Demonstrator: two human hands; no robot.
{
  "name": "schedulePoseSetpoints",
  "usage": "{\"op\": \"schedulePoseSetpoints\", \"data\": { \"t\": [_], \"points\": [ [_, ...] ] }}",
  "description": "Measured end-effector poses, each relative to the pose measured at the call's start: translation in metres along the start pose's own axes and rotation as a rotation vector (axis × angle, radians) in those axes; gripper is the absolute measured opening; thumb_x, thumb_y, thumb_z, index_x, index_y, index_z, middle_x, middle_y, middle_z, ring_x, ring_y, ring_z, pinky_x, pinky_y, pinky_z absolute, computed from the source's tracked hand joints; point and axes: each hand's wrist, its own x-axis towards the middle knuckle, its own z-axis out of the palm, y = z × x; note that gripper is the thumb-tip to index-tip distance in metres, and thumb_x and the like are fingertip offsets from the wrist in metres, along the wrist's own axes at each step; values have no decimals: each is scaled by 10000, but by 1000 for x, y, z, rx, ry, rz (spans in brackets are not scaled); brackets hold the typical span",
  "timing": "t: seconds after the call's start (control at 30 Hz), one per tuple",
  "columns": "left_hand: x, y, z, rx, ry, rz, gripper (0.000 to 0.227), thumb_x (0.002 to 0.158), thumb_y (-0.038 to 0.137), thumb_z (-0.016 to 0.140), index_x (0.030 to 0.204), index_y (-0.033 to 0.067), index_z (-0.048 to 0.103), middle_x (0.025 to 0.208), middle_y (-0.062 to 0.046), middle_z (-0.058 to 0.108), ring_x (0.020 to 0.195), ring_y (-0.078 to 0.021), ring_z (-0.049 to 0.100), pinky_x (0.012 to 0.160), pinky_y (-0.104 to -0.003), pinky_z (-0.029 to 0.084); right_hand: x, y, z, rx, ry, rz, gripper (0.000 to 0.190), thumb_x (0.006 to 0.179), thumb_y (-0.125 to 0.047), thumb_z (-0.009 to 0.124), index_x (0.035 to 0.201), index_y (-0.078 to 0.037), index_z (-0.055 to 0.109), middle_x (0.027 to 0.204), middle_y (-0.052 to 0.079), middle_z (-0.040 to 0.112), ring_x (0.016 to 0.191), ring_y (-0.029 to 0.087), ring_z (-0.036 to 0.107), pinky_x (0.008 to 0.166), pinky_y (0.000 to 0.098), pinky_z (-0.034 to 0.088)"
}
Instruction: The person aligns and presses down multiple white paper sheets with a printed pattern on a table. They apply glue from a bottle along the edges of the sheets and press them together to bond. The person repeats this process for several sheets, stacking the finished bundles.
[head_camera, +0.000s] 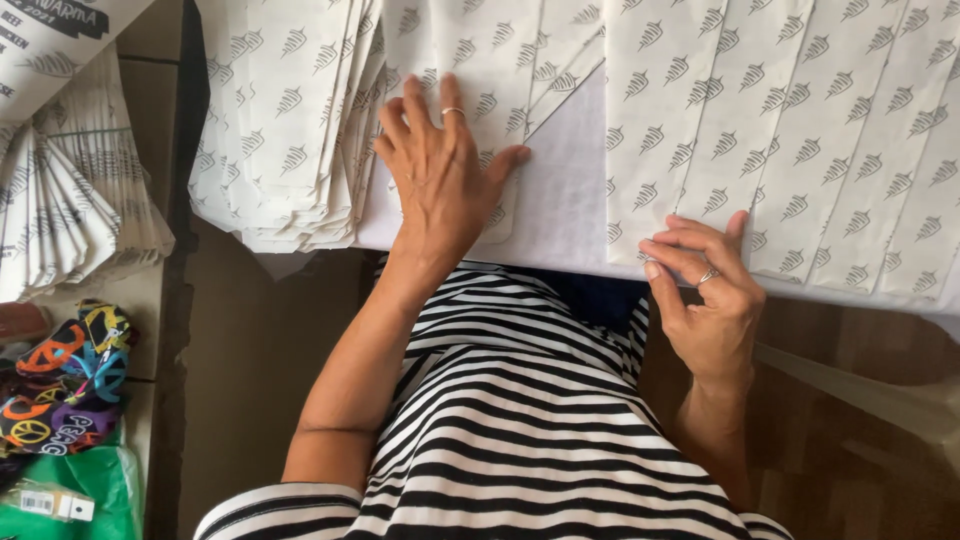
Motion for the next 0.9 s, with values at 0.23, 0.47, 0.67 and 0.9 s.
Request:
{"op": "schedulePoseSetpoints", "data": {
  "t": [0.23,0.47,0.67,0.9],
  "points": [
    [4,-13,-7,62,164,-39,1120,837,829,859,1501,53,400,1502,-233,348,1265,-372,391,956,-551,463,0,-1,1,-1,1,15,149,1000,102,686,1080,-2,756,1094,111,675,1164,315,693,1358,583,196],
    [12,-8,-1,-110,61,8,1243,736,571,1003,1530,-48,273,1194,-175,494,1034,-342,456,885,-464,445,-1,2,2,-11,2,4,166,985,120,706,1086,-3,751,1109,122,679,1167,326,696,1358,576,203],
    [24,-13,-8,-438,-34,-58,1358,663,256,1078,1526,-158,115,1283,-253,435,1166,-424,539,1098,-454,442,-1,1,1,-2,-4,9,166,986,119,701,1090,-2,749,1107,118,675,1178,331,692,1360,574,195],
    [23,-10,-24,-600,-31,80,888,750,-174,735,1478,-39,245,671,-30,618,476,-161,503,428,-343,431,0,-1,1,-5,-1,9,166,981,118,713,1096,3,751,1113,122,678,1168,324,693,1358,578,217]
  ]
}}
